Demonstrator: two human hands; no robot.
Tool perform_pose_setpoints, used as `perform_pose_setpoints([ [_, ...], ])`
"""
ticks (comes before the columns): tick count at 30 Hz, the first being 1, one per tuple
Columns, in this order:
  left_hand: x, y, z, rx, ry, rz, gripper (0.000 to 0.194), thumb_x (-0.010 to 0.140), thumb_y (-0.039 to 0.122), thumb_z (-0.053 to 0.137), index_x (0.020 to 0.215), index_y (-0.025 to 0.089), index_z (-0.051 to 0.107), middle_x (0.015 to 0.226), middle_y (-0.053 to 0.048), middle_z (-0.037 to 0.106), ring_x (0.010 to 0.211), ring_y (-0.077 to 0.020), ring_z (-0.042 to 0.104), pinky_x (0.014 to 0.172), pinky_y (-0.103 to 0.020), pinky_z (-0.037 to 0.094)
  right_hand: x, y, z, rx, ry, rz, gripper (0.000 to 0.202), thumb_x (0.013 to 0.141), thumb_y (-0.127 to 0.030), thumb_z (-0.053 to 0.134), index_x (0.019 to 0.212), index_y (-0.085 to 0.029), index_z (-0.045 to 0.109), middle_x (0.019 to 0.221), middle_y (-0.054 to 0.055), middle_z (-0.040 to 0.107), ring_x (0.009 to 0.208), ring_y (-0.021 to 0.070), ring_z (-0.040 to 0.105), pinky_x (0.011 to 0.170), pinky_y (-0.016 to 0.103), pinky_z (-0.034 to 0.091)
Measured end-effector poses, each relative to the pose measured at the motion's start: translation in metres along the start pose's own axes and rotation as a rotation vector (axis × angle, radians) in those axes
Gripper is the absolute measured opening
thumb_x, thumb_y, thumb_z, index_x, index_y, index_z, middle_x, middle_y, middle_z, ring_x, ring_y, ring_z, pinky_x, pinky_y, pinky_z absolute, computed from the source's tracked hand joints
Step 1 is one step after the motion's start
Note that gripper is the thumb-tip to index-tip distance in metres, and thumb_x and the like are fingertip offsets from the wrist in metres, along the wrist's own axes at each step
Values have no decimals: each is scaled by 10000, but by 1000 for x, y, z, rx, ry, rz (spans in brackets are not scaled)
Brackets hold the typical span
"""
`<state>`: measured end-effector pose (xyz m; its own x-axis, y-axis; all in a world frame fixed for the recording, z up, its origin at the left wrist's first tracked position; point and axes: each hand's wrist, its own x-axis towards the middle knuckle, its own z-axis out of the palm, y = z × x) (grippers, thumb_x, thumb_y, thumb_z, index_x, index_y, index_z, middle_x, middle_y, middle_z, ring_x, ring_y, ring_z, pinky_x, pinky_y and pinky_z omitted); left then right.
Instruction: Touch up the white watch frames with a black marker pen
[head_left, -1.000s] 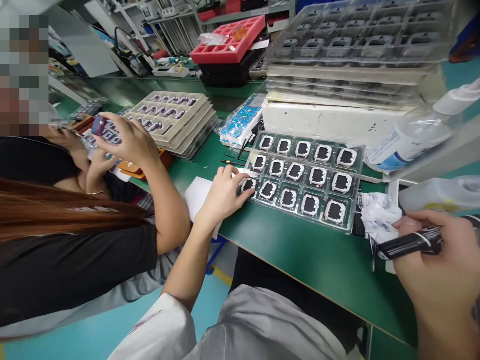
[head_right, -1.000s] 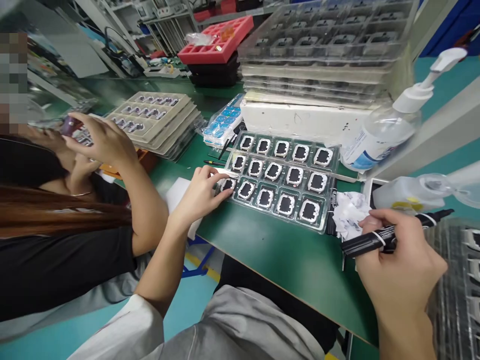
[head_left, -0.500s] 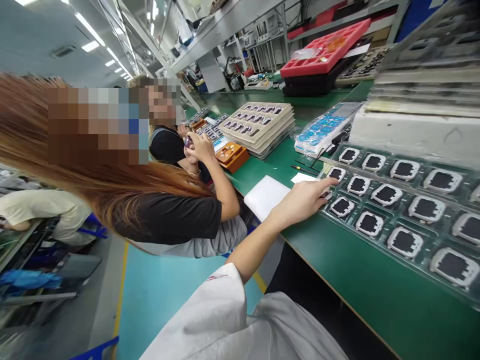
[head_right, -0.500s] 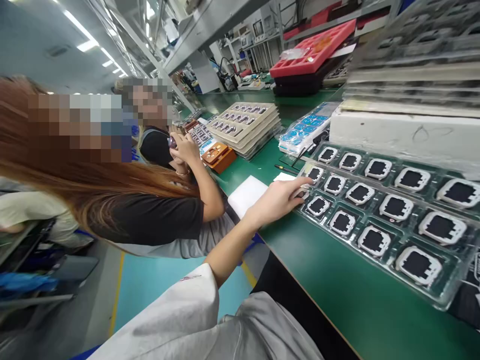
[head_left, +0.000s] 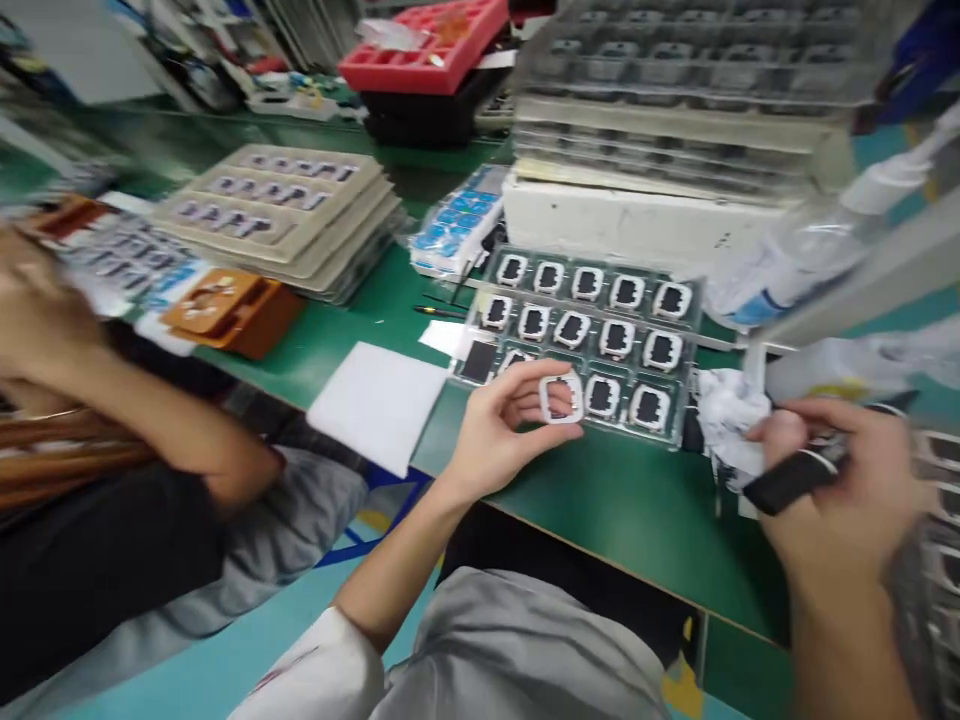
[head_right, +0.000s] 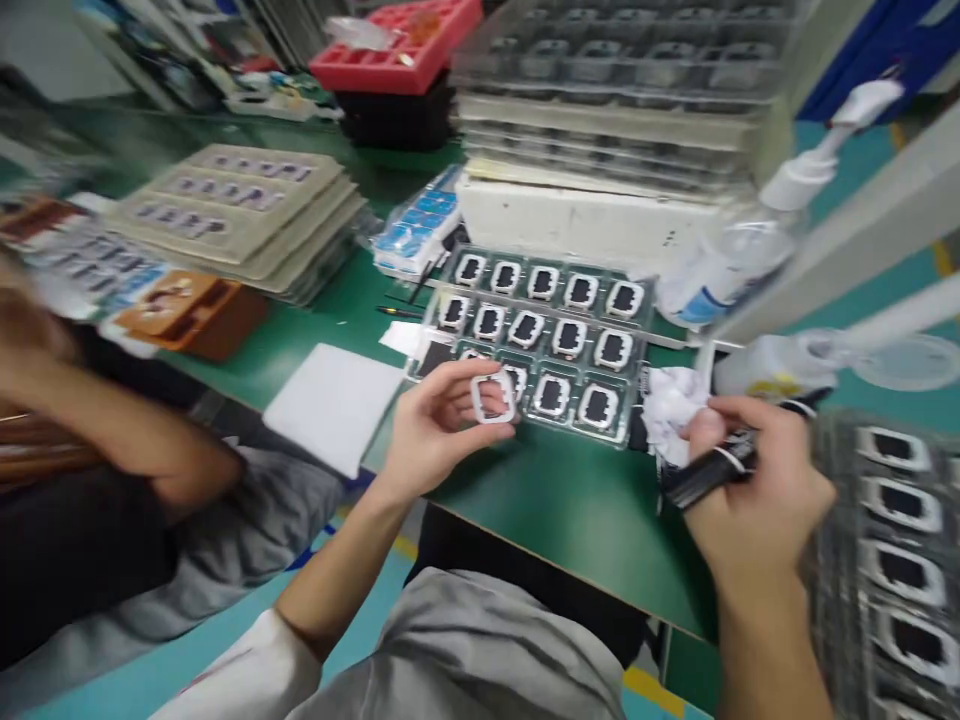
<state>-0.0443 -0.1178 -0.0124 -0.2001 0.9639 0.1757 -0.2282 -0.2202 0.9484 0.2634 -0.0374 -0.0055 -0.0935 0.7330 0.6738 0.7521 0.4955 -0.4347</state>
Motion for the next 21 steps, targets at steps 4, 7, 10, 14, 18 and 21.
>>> perform_pose_setpoints([
  [4, -6, -10, 5, 44, -40, 72, 596, 781, 97, 1044, 1304, 244, 799, 1061, -18, 856, 1019, -160, 855, 913, -189, 710, -3, 0, 0, 36, -63, -21, 241, 1085, -415, 686, 1203, -218, 760, 952, 13, 785, 786, 148, 736, 757, 269, 528],
  [7, -7, -12, 7, 66, -75, 99, 581, 801, 73, 1025, 1305, 256, 801, 1071, -12, 855, 1005, -162, 867, 922, -196, 719, -2, -8, 4, 58, -60, -32, 205, 1088, -383, 691, 1178, -210, 754, 937, 0, 780, 778, 120, 725, 766, 238, 525],
  [10, -8, -11, 7, 80, -100, 123, 556, 823, 80, 1014, 1304, 254, 795, 1087, -22, 853, 993, -185, 878, 926, -234, 736, -2, -11, 3, 96, -32, -50, 184, 1084, -336, 698, 1197, -198, 742, 880, -19, 760, 763, 99, 724, 774, 211, 528],
  [14, -9, -9, 7, 89, -119, 161, 557, 834, 65, 1002, 1311, 255, 787, 1071, -24, 858, 969, -198, 883, 909, -254, 746, -1, -11, 2, 76, -59, -32, 194, 1086, -346, 694, 1196, -195, 748, 888, -16, 755, 771, 98, 716, 784, 212, 527],
  [18, -10, -7, 7, 78, -139, 179, 576, 838, 42, 994, 1325, 264, 782, 1066, -23, 858, 972, -208, 887, 903, -253, 748, -1, -11, 2, 65, -80, -47, 177, 1090, -355, 686, 1141, -196, 747, 901, -19, 749, 766, 93, 701, 777, 216, 520],
  [21, -11, -7, 7, 77, -146, 208, 564, 839, 33, 987, 1316, 253, 781, 1089, -40, 853, 962, -231, 890, 896, -290, 764, 0, -12, 1, 75, -76, -52, 165, 1085, -341, 688, 1158, -202, 737, 893, -27, 745, 765, 93, 703, 778, 217, 523],
])
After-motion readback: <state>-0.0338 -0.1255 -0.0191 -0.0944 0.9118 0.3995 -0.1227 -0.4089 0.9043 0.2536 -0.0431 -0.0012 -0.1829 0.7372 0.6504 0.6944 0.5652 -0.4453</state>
